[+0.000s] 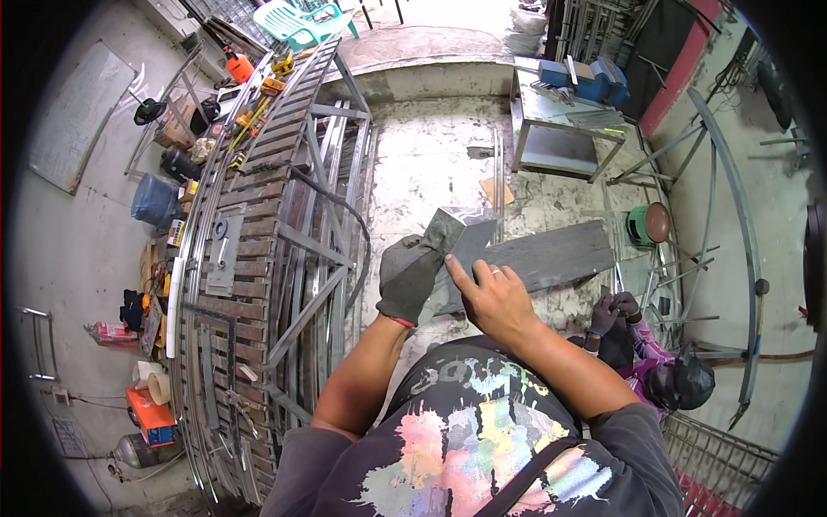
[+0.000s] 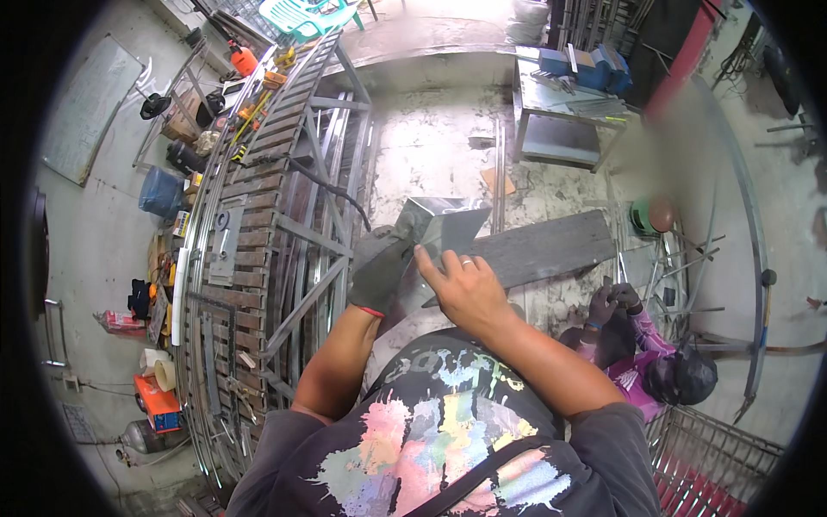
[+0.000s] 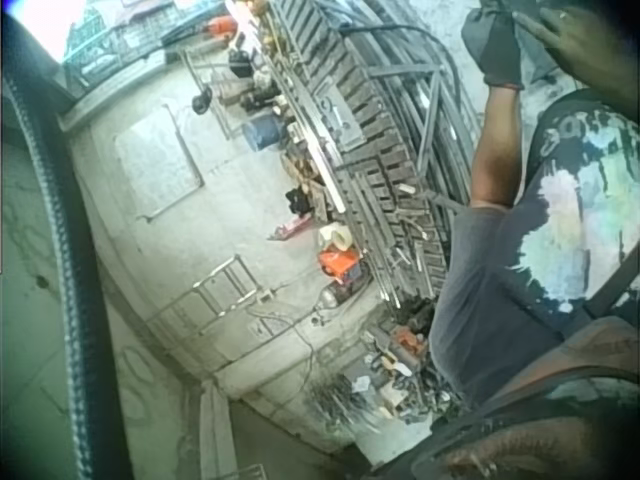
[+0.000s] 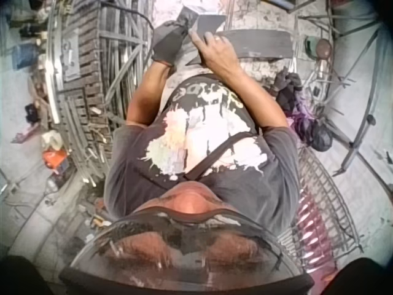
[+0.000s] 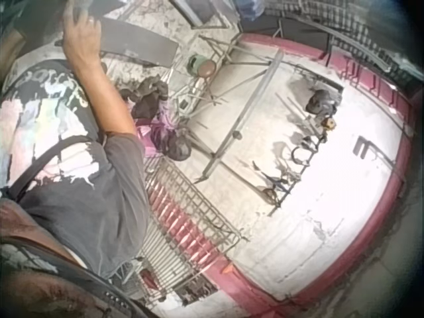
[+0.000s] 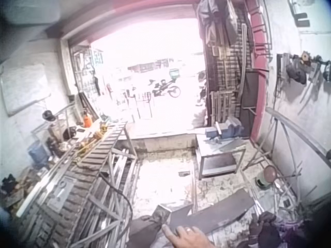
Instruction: Inspecting and organizing metal strips and components in a fabrication shop.
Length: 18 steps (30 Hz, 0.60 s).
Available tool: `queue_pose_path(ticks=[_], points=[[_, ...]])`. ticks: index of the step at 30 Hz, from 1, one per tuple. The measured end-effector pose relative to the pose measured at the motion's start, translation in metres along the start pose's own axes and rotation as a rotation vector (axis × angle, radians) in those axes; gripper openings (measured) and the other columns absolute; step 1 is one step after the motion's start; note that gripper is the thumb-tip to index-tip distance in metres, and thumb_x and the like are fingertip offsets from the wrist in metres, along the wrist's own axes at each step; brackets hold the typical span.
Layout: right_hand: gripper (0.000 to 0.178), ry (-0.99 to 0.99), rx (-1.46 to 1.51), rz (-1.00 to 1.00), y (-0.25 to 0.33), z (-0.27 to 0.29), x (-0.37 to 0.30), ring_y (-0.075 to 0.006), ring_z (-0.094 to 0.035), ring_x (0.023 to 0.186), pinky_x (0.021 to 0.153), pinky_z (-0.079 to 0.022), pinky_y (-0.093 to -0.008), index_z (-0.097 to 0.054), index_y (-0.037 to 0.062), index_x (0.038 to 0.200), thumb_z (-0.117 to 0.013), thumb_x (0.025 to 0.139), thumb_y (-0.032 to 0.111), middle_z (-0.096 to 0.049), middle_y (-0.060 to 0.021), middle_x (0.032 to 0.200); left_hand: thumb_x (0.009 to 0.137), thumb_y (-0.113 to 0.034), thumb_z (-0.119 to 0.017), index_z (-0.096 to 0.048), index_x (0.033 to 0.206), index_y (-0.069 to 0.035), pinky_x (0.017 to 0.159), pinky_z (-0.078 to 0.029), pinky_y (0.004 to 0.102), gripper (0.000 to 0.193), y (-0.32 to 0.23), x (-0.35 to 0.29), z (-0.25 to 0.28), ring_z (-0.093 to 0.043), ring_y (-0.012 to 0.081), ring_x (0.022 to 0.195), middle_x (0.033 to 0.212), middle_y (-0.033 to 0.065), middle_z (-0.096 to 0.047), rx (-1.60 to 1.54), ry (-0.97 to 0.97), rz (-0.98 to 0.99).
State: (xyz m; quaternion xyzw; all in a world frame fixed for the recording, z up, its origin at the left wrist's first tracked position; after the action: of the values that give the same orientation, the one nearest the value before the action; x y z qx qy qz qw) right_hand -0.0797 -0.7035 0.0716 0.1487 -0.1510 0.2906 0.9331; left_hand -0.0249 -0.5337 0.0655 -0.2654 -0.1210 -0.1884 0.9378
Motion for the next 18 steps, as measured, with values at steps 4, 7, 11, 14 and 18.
queue_pose_path(ticks=[4,7,11,14,18], points=[[0.064,-0.063,0.13,-0.063,-0.001,-0.008,-0.004,-0.0289,-0.059,0.069,0.067,-0.048,-0.0411,-0.044,0.0077,0.144,-0.065,0.083,0.008,-0.054,-0.0122,0.083,0.095,-0.023,-0.056,-0.073,0.092,-0.012,0.065,-0.049,0.0408,0.02,0.011,-0.003,-0.007,-0.063,0.0314,0.073,0.08,0.0126,-0.066,0.093,0.022,-0.032],[0.064,-0.23,0.414,-0.303,-0.012,-0.002,-0.005,-0.0325,-0.06,0.067,0.064,-0.049,-0.0443,-0.041,0.006,0.142,-0.068,0.083,0.007,-0.056,-0.0145,0.078,0.097,-0.023,-0.055,-0.073,0.096,-0.01,0.067,-0.049,0.0414,0.023,0.018,-0.007,-0.003,-0.063,0.0328,0.074,0.079,0.0136,-0.066,0.008,0.02,-0.104],[0.062,-0.227,0.439,-0.571,-0.065,-0.023,-0.019,-0.0327,-0.059,0.065,0.063,-0.049,-0.0429,-0.041,0.0007,0.136,-0.072,0.083,0.011,-0.055,-0.0135,0.073,0.097,-0.021,-0.055,-0.073,0.103,-0.007,0.073,-0.05,0.0379,0.024,0.06,-0.017,0.019,-0.065,0.0299,0.083,0.09,0.0141,-0.068,-0.224,-0.04,0.073],[0.053,-0.185,0.561,-0.908,-0.121,-0.049,-0.047,-0.0225,-0.059,0.07,0.069,-0.049,-0.0371,-0.048,-0.0016,0.13,-0.072,0.09,0.022,-0.059,-0.0109,0.078,0.093,-0.006,-0.06,-0.069,0.108,0.005,0.081,-0.05,0.0287,0.021,0.061,-0.021,0.044,-0.063,0.0152,0.092,0.105,0.0058,-0.068,-1.285,-0.144,0.525],[0.057,-0.303,0.745,-0.868,-0.169,-0.044,-0.045,-0.026,-0.064,0.101,0.091,-0.049,-0.0361,-0.053,-0.005,0.13,-0.061,0.097,0.04,-0.066,-0.0187,0.107,0.1,-0.019,-0.048,-0.066,0.116,0.003,0.098,-0.049,0.0353,0.033,0.113,-0.057,0.087,-0.062,0.0227,0.11,0.119,0.0116,-0.066,-1.319,-0.125,0.286]])
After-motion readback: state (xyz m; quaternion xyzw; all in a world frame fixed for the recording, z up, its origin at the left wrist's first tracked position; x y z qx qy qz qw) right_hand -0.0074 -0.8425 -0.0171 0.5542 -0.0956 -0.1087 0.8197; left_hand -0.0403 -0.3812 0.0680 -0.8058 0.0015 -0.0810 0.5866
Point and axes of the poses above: each hand's wrist, its own x-axis towards the middle knuckle, its own z-axis out of the back of the hand, y = z × x, the point moved 2 cm from there along x, towards the middle knuckle
